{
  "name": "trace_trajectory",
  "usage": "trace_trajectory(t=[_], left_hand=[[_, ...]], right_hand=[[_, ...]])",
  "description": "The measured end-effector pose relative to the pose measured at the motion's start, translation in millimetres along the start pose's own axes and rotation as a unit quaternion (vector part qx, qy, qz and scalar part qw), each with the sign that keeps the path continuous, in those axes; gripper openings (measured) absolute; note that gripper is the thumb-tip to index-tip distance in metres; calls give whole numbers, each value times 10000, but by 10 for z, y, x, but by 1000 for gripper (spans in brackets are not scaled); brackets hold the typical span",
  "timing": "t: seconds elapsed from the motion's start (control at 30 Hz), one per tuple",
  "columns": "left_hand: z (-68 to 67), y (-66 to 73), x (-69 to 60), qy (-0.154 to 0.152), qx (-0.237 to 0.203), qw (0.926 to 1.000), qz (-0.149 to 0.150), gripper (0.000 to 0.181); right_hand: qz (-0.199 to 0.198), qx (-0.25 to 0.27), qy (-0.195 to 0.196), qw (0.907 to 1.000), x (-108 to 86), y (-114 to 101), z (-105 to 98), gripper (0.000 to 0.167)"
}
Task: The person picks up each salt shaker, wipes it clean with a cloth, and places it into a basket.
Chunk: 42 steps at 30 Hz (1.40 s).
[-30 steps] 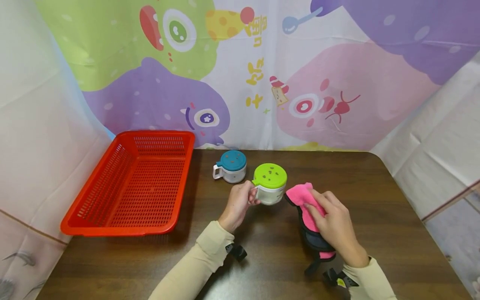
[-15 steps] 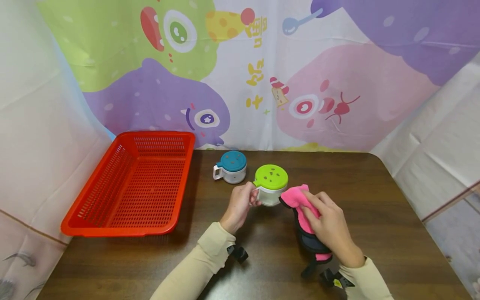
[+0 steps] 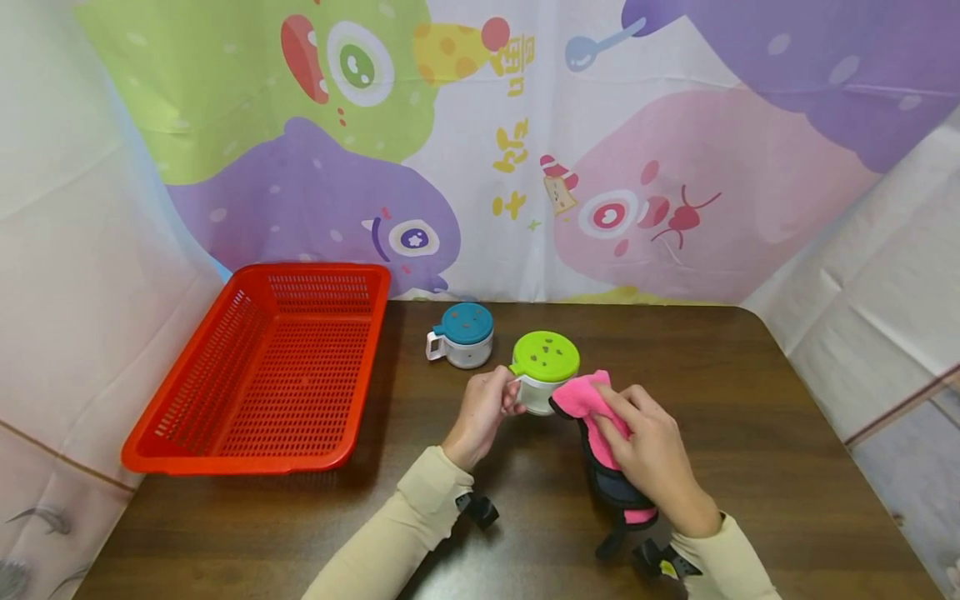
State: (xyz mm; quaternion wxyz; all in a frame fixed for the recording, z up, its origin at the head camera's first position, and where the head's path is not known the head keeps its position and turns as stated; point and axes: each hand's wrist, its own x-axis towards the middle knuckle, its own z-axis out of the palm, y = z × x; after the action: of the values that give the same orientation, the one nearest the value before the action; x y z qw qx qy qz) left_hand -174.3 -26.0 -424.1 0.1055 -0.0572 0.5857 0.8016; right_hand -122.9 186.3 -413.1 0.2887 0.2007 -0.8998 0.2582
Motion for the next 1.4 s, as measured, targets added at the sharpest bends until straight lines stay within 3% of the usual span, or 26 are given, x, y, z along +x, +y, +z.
trace_trajectory(t=[0.4, 0.63, 1.4], left_hand=[[48, -17, -21, 36, -14, 10000, 66, 25], [67, -50, -12, 13, -38, 9998, 199, 25], [101, -46, -22, 105, 87, 9998, 155, 25]], right_hand=[[-350, -492, -49, 9982, 33, -84, 22, 44], [-531, -472, -61, 9975, 52, -121, 65, 43], [-1051, -548, 511, 9916, 90, -154, 223, 46]])
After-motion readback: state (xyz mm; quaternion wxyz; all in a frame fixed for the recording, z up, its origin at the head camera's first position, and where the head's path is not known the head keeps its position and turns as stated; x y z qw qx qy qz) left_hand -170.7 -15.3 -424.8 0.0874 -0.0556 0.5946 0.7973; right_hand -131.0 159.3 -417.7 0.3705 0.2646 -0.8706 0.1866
